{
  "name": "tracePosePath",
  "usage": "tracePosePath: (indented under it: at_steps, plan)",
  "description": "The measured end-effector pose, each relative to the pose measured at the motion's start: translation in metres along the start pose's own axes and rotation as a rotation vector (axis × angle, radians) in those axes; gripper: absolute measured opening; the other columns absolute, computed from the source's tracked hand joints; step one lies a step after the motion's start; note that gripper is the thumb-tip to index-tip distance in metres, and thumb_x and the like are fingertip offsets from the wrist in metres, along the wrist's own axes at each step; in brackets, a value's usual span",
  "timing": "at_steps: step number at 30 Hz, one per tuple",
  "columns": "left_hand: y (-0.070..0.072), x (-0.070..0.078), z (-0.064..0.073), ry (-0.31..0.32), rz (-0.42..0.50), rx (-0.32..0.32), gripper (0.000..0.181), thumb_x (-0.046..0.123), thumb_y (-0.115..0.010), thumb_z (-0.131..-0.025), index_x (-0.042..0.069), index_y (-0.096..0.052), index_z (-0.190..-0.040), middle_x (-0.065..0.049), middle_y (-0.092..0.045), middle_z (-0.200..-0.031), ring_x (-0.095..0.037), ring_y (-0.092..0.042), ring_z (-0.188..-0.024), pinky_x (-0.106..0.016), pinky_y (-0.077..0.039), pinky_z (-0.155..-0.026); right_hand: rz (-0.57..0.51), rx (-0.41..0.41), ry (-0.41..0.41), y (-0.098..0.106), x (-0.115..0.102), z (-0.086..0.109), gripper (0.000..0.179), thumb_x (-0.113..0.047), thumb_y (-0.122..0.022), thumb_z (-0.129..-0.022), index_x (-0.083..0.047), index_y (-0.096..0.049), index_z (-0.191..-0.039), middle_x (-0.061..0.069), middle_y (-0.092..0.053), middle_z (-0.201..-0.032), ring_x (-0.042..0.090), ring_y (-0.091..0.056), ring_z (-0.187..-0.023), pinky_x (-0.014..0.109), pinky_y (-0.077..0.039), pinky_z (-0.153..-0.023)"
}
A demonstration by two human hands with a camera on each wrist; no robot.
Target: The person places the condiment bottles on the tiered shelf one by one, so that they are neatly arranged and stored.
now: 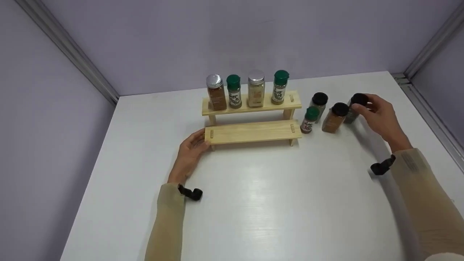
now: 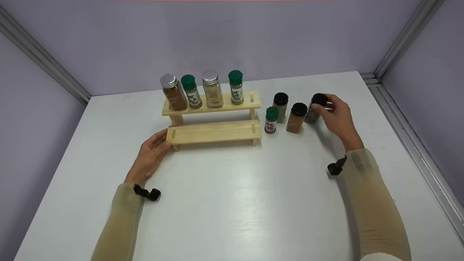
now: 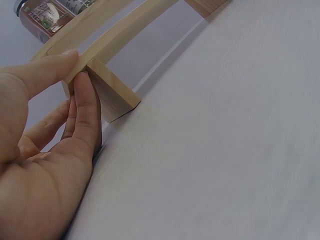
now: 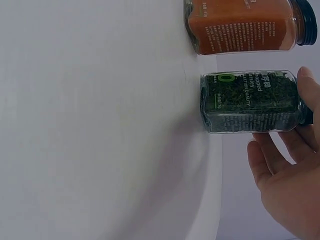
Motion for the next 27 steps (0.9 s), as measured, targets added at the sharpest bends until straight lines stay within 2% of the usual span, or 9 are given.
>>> tracePosePath:
  at_steps: [4,9,13,18,22,27]
  plan:
    - [0.001,0.001,0.0,0.003,-0.001,0.008,0.058,0.014,-0.075,-0.102,0.011,-0.052,-0.156,-0.011,-0.053,-0.154,-0.024,-0.051,-0.145,-0.03,-0.052,-0.115,0.013,0.022,0.014,0.002,-0.002,-0.001,0.06,-0.04,-0.065,-0.108,-0.01,-0.052,-0.157,-0.009,-0.057,-0.142,-0.002,-0.052,-0.126,0.005,-0.047,-0.091]
    - [0.001,0.0,0.0,0.006,0.003,0.009,0.058,0.016,-0.076,-0.102,0.011,-0.053,-0.155,-0.009,-0.054,-0.154,-0.022,-0.051,-0.145,-0.03,-0.051,-0.116,0.018,0.057,0.005,0.009,-0.005,-0.001,0.059,-0.041,-0.066,-0.106,-0.013,-0.053,-0.156,-0.015,-0.058,-0.139,0.001,-0.054,-0.129,0.005,-0.046,-0.093]
    - [0.001,-0.001,0.001,0.005,0.01,0.009,0.058,0.016,-0.077,-0.101,0.011,-0.054,-0.155,-0.01,-0.054,-0.153,-0.023,-0.052,-0.144,-0.03,-0.051,-0.116,0.0,0.081,0.016,0.018,-0.013,-0.001,0.056,-0.038,-0.068,-0.106,-0.013,-0.056,-0.155,-0.02,-0.06,-0.134,-0.004,-0.056,-0.123,0.007,-0.047,-0.088]
    - [0.0,-0.001,0.001,0.007,0.028,0.0,0.06,0.014,-0.075,-0.102,0.01,-0.051,-0.157,-0.011,-0.052,-0.155,-0.024,-0.05,-0.145,-0.03,-0.051,-0.115,0.006,0.107,0.041,0.028,-0.029,0.004,0.055,-0.036,-0.068,-0.106,-0.012,-0.056,-0.154,-0.024,-0.059,-0.128,-0.009,-0.057,-0.114,0.009,-0.046,-0.082]
    - [-0.001,-0.002,0.001,0.001,0.035,-0.007,0.06,0.011,-0.074,-0.103,0.009,-0.049,-0.158,-0.011,-0.051,-0.156,-0.025,-0.049,-0.145,-0.029,-0.052,-0.114,0.002,0.124,0.057,0.036,-0.046,0.006,0.051,-0.035,-0.069,-0.106,-0.014,-0.059,-0.151,-0.024,-0.058,-0.127,-0.008,-0.057,-0.114,0.01,-0.046,-0.087]
    - [-0.002,-0.001,0.002,0.006,0.036,-0.005,0.06,0.011,-0.073,-0.103,0.009,-0.049,-0.158,-0.011,-0.051,-0.156,-0.024,-0.05,-0.145,-0.029,-0.052,-0.114,-0.032,0.172,0.13,0.045,-0.073,0.009,0.042,-0.026,-0.071,-0.105,-0.012,-0.066,-0.144,-0.02,-0.063,-0.123,-0.002,-0.058,-0.117,0.008,-0.047,-0.095]
Point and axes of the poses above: each hand's wrist, its own z-axis away from the middle knuckle, its own y-axis out of the back of the hand, x = y × z, the point moved 6 cm from there along -z, towards the middle knuckle
